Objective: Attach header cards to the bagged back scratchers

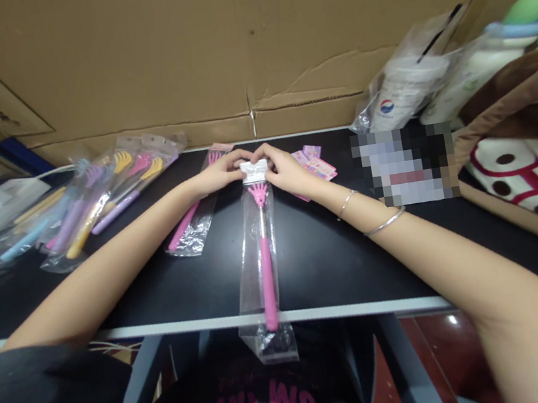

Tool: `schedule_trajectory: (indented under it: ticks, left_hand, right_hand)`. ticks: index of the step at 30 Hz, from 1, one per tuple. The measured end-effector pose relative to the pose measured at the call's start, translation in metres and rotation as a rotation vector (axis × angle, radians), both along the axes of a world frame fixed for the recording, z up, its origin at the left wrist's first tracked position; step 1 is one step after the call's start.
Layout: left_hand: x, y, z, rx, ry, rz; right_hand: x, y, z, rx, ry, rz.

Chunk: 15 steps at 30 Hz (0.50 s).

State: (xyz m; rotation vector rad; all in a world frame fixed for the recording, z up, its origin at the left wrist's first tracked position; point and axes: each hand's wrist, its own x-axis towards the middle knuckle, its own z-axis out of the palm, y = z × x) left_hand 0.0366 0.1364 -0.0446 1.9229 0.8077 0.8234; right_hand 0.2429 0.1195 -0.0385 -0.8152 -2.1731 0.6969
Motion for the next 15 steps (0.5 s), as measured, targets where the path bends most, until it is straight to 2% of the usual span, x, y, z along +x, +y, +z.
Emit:
schedule_trajectory:
  ticks: [10,15]
  left_hand:
    - [0.0036,-0.007,0.0017,0.026,0.014,0.043]
    - [0.0074,-0.0053,-0.0031,0.069,0.03,0.102]
  right_hand:
    - [-0.0021,-0.0022,0.0013,0.052,-0.041,-0.069]
    - [-0.003,-0.0037,0.0018,0.072,-0.071,-0.116]
